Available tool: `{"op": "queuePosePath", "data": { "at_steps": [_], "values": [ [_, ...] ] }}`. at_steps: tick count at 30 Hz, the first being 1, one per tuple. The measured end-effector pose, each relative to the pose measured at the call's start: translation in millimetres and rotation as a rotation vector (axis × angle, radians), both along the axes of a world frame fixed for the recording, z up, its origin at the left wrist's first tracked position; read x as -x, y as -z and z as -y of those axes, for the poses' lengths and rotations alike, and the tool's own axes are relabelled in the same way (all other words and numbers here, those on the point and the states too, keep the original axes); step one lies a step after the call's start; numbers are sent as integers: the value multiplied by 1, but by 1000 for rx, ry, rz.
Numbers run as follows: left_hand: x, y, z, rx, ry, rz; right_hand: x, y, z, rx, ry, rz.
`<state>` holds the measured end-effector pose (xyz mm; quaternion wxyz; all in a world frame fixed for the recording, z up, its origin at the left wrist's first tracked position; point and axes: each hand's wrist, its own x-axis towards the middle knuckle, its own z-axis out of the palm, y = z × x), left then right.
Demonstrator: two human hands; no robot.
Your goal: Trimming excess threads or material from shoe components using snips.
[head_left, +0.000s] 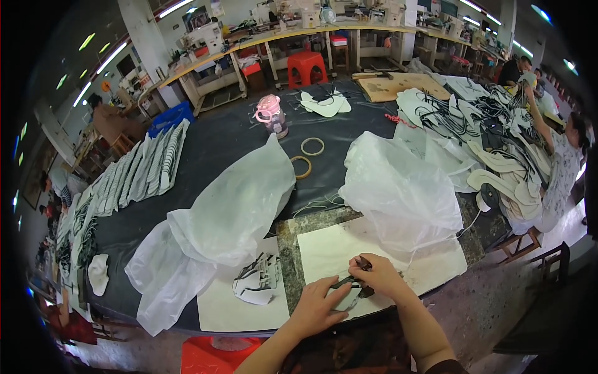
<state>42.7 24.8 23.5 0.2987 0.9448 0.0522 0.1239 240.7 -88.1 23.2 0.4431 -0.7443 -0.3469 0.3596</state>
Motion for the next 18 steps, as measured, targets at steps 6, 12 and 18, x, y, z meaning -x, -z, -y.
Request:
{"op": "queuePosePath", "data": {
  "at_steps": [6, 12, 18],
  "values": [
    [6, 20, 5, 182, -30, 58, 4, -3, 4, 5, 101, -279],
    [2, 9, 13, 209, -26, 99, 8, -3, 4, -32, 35, -217],
    [4, 9, 17, 212, -98, 124, 9, -5, 7, -66, 96, -288]
  ]
}}
